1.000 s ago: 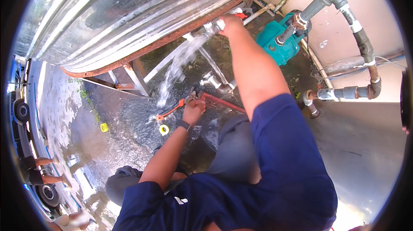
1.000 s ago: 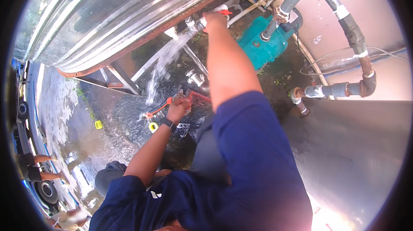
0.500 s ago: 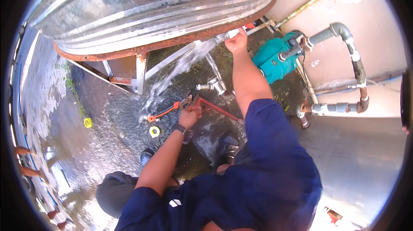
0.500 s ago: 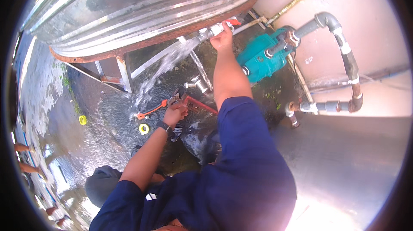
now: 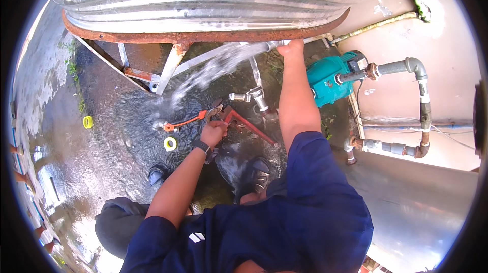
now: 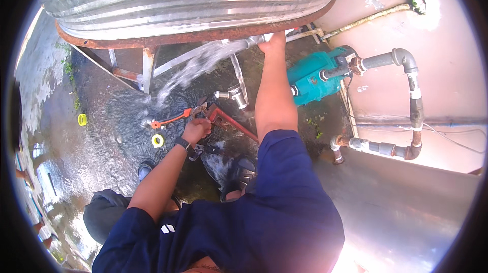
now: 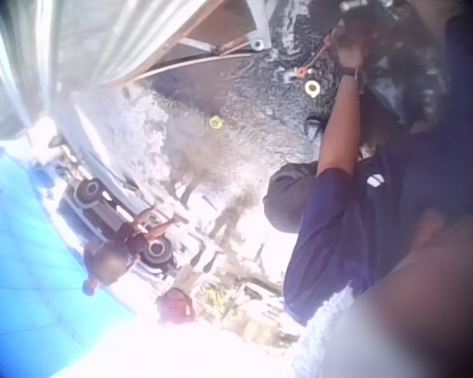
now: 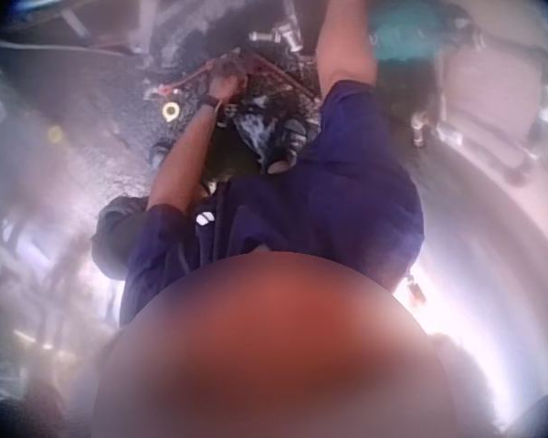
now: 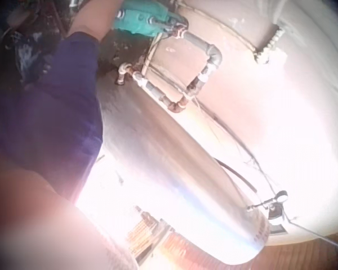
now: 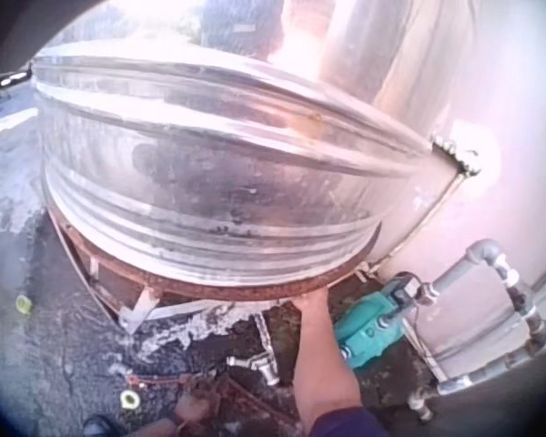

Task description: The person repairs a leaking pipe assembly by wrapping a fitting with yellow tape, attaching it to the pipe, and tightening the connection with a pipe wrench. The person repeats this process for a second fitting.

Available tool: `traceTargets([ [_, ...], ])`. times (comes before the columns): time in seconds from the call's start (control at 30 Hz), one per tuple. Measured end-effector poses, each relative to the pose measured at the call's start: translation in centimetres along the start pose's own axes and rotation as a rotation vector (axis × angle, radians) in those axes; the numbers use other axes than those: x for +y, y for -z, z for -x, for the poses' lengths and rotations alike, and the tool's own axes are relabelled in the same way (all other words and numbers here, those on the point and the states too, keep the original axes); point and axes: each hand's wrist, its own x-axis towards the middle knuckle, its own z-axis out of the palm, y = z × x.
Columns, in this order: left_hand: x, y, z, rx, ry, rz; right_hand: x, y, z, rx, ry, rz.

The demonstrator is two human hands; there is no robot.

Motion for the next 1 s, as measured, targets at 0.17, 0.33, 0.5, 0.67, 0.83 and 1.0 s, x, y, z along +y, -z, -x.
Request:
traceTargets([
  [0.17, -0.2, -1.2, -2.2, -0.071, -0.071, -0.011, -1.8, -0.9, -2.1, 0.161, -0.078, 0.17],
  [0.33, -2.0, -1.9, -3.0, -0.071, -0.071, -0.146, -2.6, -0.6, -3.3, 0.28, -0.171, 0.31],
  [0.5, -3.5, -2.3, -2.4, -0.038, -0.046, -0.229, -3.0, -1.1, -2.7, 0.328, -0.237, 0.394],
  [0.67, -5.7, -1.2, -1.1, -0.023, -0.14, -0.553, -2.9, -1.1, -0.9, 0.336, -0.312, 0.576],
  [0.83, -6.0, 1.5, 1.3, 0.138, -0.208, -1.015, -4.1, 0.0, 5.3, 0.068, -0.165, 1.061],
  [1.0, -2.7, 4.0, 2.3, 0.411, -0.091, -1.046, -4.8, -4.1, 17.1, -0.201, 0.144, 1.619],
])
